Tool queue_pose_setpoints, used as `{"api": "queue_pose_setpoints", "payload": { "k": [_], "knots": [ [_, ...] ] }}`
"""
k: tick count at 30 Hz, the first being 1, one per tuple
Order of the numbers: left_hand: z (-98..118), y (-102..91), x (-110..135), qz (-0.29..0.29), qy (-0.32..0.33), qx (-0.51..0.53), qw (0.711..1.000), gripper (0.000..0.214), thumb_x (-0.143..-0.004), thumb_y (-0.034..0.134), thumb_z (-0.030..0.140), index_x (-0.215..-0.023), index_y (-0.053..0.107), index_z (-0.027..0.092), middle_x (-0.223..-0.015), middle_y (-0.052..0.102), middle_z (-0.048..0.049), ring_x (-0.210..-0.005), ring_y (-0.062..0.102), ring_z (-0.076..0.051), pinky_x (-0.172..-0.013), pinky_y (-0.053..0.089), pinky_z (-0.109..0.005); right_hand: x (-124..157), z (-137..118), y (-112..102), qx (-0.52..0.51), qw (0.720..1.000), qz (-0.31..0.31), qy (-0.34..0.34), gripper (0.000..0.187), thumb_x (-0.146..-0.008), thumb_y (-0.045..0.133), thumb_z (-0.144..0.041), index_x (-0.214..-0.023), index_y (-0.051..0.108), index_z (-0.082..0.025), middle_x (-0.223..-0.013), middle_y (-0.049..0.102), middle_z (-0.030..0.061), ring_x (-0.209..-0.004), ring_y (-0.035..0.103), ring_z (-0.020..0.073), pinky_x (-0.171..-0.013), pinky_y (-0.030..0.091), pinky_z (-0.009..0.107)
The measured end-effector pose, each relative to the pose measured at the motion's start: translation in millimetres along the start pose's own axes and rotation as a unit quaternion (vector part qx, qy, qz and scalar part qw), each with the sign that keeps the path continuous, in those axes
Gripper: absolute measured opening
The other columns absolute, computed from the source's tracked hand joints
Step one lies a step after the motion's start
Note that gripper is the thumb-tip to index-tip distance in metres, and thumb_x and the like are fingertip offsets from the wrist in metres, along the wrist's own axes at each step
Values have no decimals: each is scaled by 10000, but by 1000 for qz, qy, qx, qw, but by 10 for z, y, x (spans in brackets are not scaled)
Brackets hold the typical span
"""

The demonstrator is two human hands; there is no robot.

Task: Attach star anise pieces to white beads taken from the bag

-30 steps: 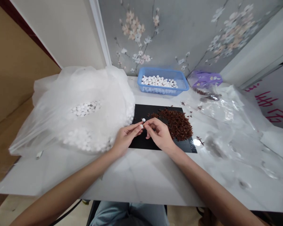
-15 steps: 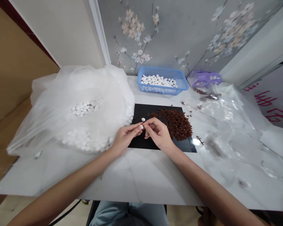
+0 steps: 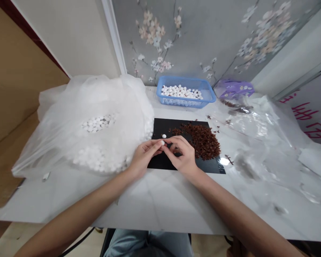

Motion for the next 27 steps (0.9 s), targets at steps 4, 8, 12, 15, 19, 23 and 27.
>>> {"api": "queue_pose_setpoints", "payload": {
  "k": [4, 8, 12, 15, 19, 23, 27],
  "knots": [
    [-11, -15, -6, 3, 8, -11, 1000, 220, -701, 659, 355, -838, 693, 187, -853, 676, -25, -852, 587, -136, -824, 452, -263, -7, -6, 1, 16, 1000, -12, 3, 106, -821, 533, -258, -897, 595, -217, -901, 561, 54, -519, 463, 78, -437, 470, 230],
    [-18, -21, -14, 2, 10, -8, 1000, 210, -698, 665, 349, -830, 700, 189, -854, 685, -22, -844, 596, -135, -838, 447, -268, 13, -21, 13, 26, 1000, -4, -3, 112, -834, 517, -249, -892, 605, -212, -885, 564, 56, -570, 493, 96, -476, 490, 237],
    [-30, -34, -19, 2, 9, 3, 1000, 196, -695, 670, 337, -821, 700, 190, -857, 690, -21, -838, 604, -137, -853, 442, -280, 42, 1, 49, 27, 1000, -5, -2, 117, -840, 510, -242, -907, 602, -214, -897, 562, 51, -589, 500, 98, -509, 495, 239],
    [-34, -37, -25, -1, 6, 5, 1000, 199, -690, 674, 338, -810, 695, 181, -858, 687, -25, -841, 602, -138, -858, 441, -285, 39, 13, 49, 20, 1000, -12, -15, 124, -845, 502, -233, -926, 592, -210, -918, 559, 48, -578, 493, 87, -527, 483, 237],
    [-2, -17, -32, -1, 14, -28, 1000, 224, -702, 659, 362, -842, 679, 189, -856, 670, -18, -836, 590, -126, -812, 457, -252, -37, -1, -3, 47, 996, -64, -47, 132, -844, 501, -255, -936, 586, -213, -913, 561, 42, -558, 481, 85, -537, 463, 242],
    [63, -21, -32, 13, 52, -128, 990, 308, -729, 616, 405, -938, 653, 182, -801, 649, -30, -709, 576, -114, -669, 470, -224, -172, 74, -185, 104, 991, -63, -52, 154, -819, 529, -270, -949, 578, -202, -895, 569, 42, -554, 479, 96, -540, 455, 250],
    [56, -58, -42, 15, 74, -220, 973, 366, -757, 568, 434, -1003, 616, 168, -620, 541, 9, -545, 510, -93, -538, 440, -210, -287, 265, -416, 250, 968, 19, -29, 152, -841, 471, -222, -867, 617, -186, -879, 589, 64, -720, 525, 168, -674, 466, 306]
  ]
}}
Point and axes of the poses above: each hand's wrist, its own x-axis away from the middle knuckle, its own y-axis out of the palm, z = x × y, the point moved 5 cm from there along -x, towards the middle knuckle
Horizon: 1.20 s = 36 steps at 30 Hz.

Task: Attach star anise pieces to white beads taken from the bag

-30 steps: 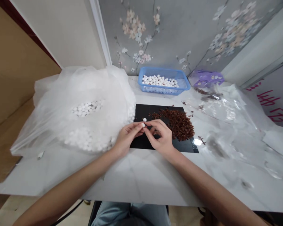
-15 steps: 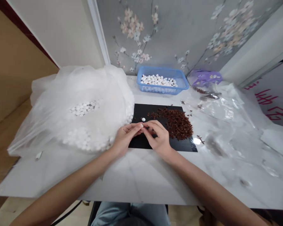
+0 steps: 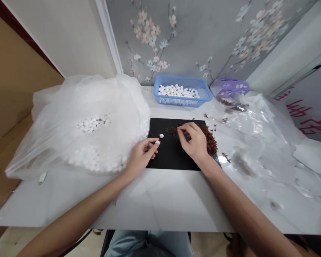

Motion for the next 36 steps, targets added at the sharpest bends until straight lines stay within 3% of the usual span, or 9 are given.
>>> {"api": "queue_pose_setpoints", "payload": {
  "k": [5, 9, 12, 15, 18, 20, 23, 25, 36],
  "knots": [
    [-37, 31, 27, -12, 12, -48, 999, 415, -786, 522, 415, -1125, 555, 178, -702, 535, -2, -602, 521, -103, -550, 456, -211, -17, 111, 122, 123, 988, -86, -43, 225, -841, 468, -195, -979, 645, -179, -985, 602, 80, -908, 485, 235, -796, 431, 372],
    [240, -4, 129, 5, 94, -95, 991, 374, -815, 498, 356, -1158, 515, 209, -756, 531, 7, -562, 484, -75, -509, 419, -186, 10, 98, 192, 159, 976, -131, -68, 213, -849, 479, -203, -963, 659, -184, -1003, 609, 70, -939, 479, 239, -794, 410, 378],
    [586, -271, 178, 100, 214, -146, 961, 279, -834, 480, 319, -1087, 536, 214, -764, 543, 4, -577, 500, -72, -503, 395, -176, 13, 102, 193, 166, 975, -127, -73, 187, -854, 486, -215, -908, 663, -186, -973, 623, 61, -915, 484, 229, -779, 399, 368],
    [757, -774, 117, 244, 254, -223, 909, 260, -859, 425, 322, -1064, 526, 197, -811, 565, -20, -648, 538, -102, -531, 407, -195, 13, 100, 187, 170, 975, -119, -78, 179, -859, 473, -204, -861, 651, -187, -936, 628, 53, -872, 486, 212, -756, 387, 352],
    [712, -1237, -47, 291, 195, -442, 826, 225, -844, 428, 270, -993, 575, 188, -884, 598, -50, -781, 565, -167, -703, 438, -279, 15, 79, 181, 181, 974, -113, -80, 173, -861, 463, -202, -828, 632, -185, -913, 628, 51, -849, 484, 209, -738, 371, 344],
    [591, -1483, -149, 273, 116, -546, 784, 225, -810, 463, 247, -975, 599, 177, -952, 597, -79, -930, 543, -244, -786, 427, -348, 16, 62, 174, 187, 973, -110, -78, 172, -863, 455, -199, -820, 621, -179, -902, 629, 54, -840, 485, 210, -729, 364, 341],
    [401, -1692, -221, 225, -8, -579, 784, 263, -790, 491, 291, -988, 617, 173, -985, 600, -85, -913, 556, -265, -772, 433, -383, 14, 47, 162, 190, 973, -107, -74, 162, -859, 462, -208, -849, 619, -169, -914, 626, 61, -843, 488, 214, -728, 363, 340],
    [348, -1715, -230, 212, -44, -580, 785, 288, -781, 493, 320, -988, 629, 174, -993, 610, -92, -877, 572, -266, -742, 435, -383, 14, 45, 164, 191, 972, -113, -76, 155, -850, 485, -225, -887, 627, -173, -937, 622, 61, -859, 489, 220, -736, 363, 343],
    [328, -1679, -237, 227, -50, -586, 776, 252, -769, 479, 324, -900, 643, 184, -1037, 591, -160, -952, 556, -331, -705, 420, -395, -1, 21, 144, 195, 972, -98, -91, 152, -860, 458, -180, -794, 594, -171, -911, 635, 57, -825, 517, 213, -717, 367, 339]
  ]
}}
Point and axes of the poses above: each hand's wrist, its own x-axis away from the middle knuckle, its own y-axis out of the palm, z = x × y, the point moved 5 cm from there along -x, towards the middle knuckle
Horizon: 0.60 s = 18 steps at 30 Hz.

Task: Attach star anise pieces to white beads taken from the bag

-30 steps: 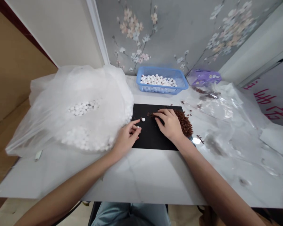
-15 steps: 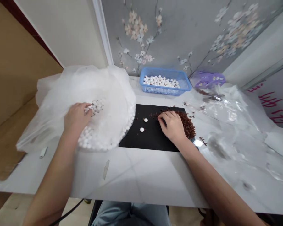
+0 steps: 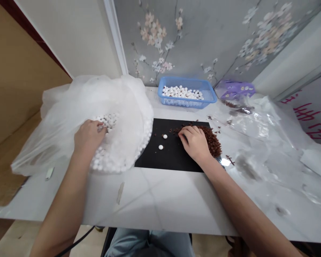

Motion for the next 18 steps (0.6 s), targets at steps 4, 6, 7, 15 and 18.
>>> {"api": "queue_pose_setpoints", "payload": {
  "k": [4, 6, 7, 15, 18],
  "knots": [
    [33, -2, 21, -1, 8, -12, 1000, 243, -784, 435, 296, -886, 627, 184, -1048, 576, -165, -972, 544, -332, -699, 420, -391, 6, -12, -99, -54, 996, 65, 24, 144, -876, 414, -171, -862, 557, -160, -913, 642, 75, -785, 554, 197, -710, 403, 325],
    [66, -1, 34, -2, 14, -15, 1000, 242, -790, 431, 301, -909, 612, 193, -1010, 600, -150, -954, 553, -324, -692, 422, -386, 19, -16, -122, -79, 992, 88, 34, 153, -884, 401, -187, -882, 552, -161, -846, 647, 74, -736, 568, 189, -685, 429, 316],
    [78, 1, 38, -2, 15, -15, 1000, 238, -792, 433, 302, -916, 608, 199, -977, 615, -139, -939, 560, -318, -688, 423, -382, 28, -17, -129, -91, 990, 99, 39, 156, -884, 404, -196, -886, 556, -162, -817, 645, 71, -718, 573, 185, -674, 441, 311],
    [144, -153, 72, 152, 65, 53, 985, 236, -799, 501, 295, -951, 642, 183, -914, 643, -102, -887, 571, -261, -764, 438, -372, 84, -59, -144, -282, 940, 146, 124, 133, -822, 539, -249, -849, 646, -175, -806, 677, 35, -669, 635, 142, -638, 540, 264],
    [326, -339, 252, 258, 122, 167, 944, 241, -812, 512, 306, -985, 639, 197, -978, 616, -81, -820, 574, -191, -729, 458, -309, 99, -107, -138, -338, 917, 155, 142, 144, -790, 582, -243, -871, 667, -160, -843, 690, 46, -718, 659, 154, -683, 562, 268]
  ]
}}
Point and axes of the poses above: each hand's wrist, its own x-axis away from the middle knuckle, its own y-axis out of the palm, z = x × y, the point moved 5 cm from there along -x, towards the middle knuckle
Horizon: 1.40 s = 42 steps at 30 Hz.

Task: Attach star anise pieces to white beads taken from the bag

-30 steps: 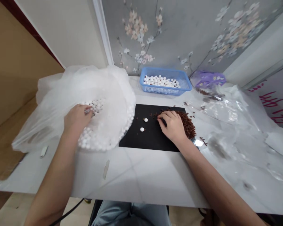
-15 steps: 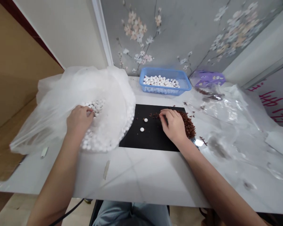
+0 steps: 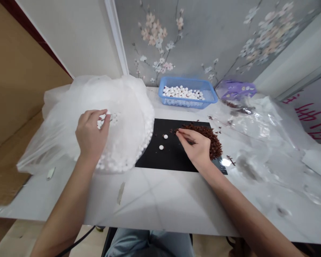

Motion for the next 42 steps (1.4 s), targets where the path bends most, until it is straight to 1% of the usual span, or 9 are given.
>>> {"api": "queue_pose_setpoints", "payload": {
  "k": [3, 4, 6, 9, 11, 13, 24, 33, 42],
  "knots": [
    [397, -120, 173, 60, 4, 166, 984, 220, -789, 561, 298, -972, 631, 198, -964, 612, -52, -755, 567, -131, -643, 470, -242, 21, -25, 22, -15, 1000, -3, -2, 142, -797, 570, -235, -871, 671, -169, -879, 690, 51, -762, 659, 163, -707, 565, 285],
    [522, -93, 258, 32, -23, 236, 971, 210, -788, 565, 290, -967, 623, 195, -959, 619, -46, -779, 576, -127, -649, 475, -230, 25, -27, 26, -15, 1000, -5, -2, 138, -806, 557, -231, -865, 668, -172, -879, 688, 51, -769, 657, 164, -707, 563, 289],
    [772, 65, 475, -90, -85, 378, 918, 211, -787, 570, 295, -964, 613, 189, -914, 638, -41, -789, 596, -126, -637, 483, -213, 29, -25, 32, -17, 1000, -11, 4, 135, -823, 535, -227, -865, 651, -173, -858, 683, 53, -771, 653, 161, -698, 557, 290],
    [1063, 385, 857, -296, -163, 504, 795, 258, -753, 614, 294, -983, 605, 176, -883, 653, -49, -804, 609, -137, -699, 495, -234, 30, -35, 32, -28, 999, -12, 16, 105, -828, 533, -226, -855, 618, -170, -806, 668, 45, -736, 646, 148, -667, 539, 274],
    [1129, 539, 1025, -359, -191, 536, 740, 245, -735, 634, 304, -938, 618, 168, -898, 651, -50, -843, 602, -140, -763, 485, -248, 29, -66, 39, -40, 999, -19, 17, 74, -819, 547, -224, -828, 602, -174, -774, 652, 32, -692, 631, 135, -628, 519, 258],
    [1127, 645, 1098, -391, -205, 546, 713, 233, -733, 634, 321, -904, 630, 163, -902, 648, -50, -857, 597, -141, -789, 475, -257, 31, -107, 59, -57, 998, -36, 18, 56, -813, 555, -220, -808, 589, -177, -760, 629, 20, -614, 599, 111, -557, 486, 236],
    [958, 768, 1034, -377, -317, 559, 667, 299, -745, 613, 381, -962, 644, 177, -878, 675, -45, -815, 616, -135, -752, 481, -247, 99, -210, 177, -62, 992, -112, -13, 77, -849, 492, -204, -827, 563, -186, -776, 525, 12, -566, 462, 86, -494, 391, 232],
    [929, 781, 1038, -375, -332, 567, 654, 264, -728, 631, 378, -904, 679, 187, -881, 669, -35, -807, 589, -120, -763, 465, -238, 153, -211, 219, -43, 989, -136, -46, 82, -858, 478, -201, -837, 557, -195, -798, 528, 15, -575, 460, 87, -530, 406, 236],
    [914, 791, 1029, -371, -355, 588, 625, 233, -714, 647, 368, -857, 690, 189, -812, 666, -27, -756, 586, -100, -741, 470, -221, 200, -216, 257, -71, 990, -122, -9, 95, -846, 484, -225, -867, 572, -195, -789, 541, 19, -539, 468, 81, -480, 409, 229]
  ]
}}
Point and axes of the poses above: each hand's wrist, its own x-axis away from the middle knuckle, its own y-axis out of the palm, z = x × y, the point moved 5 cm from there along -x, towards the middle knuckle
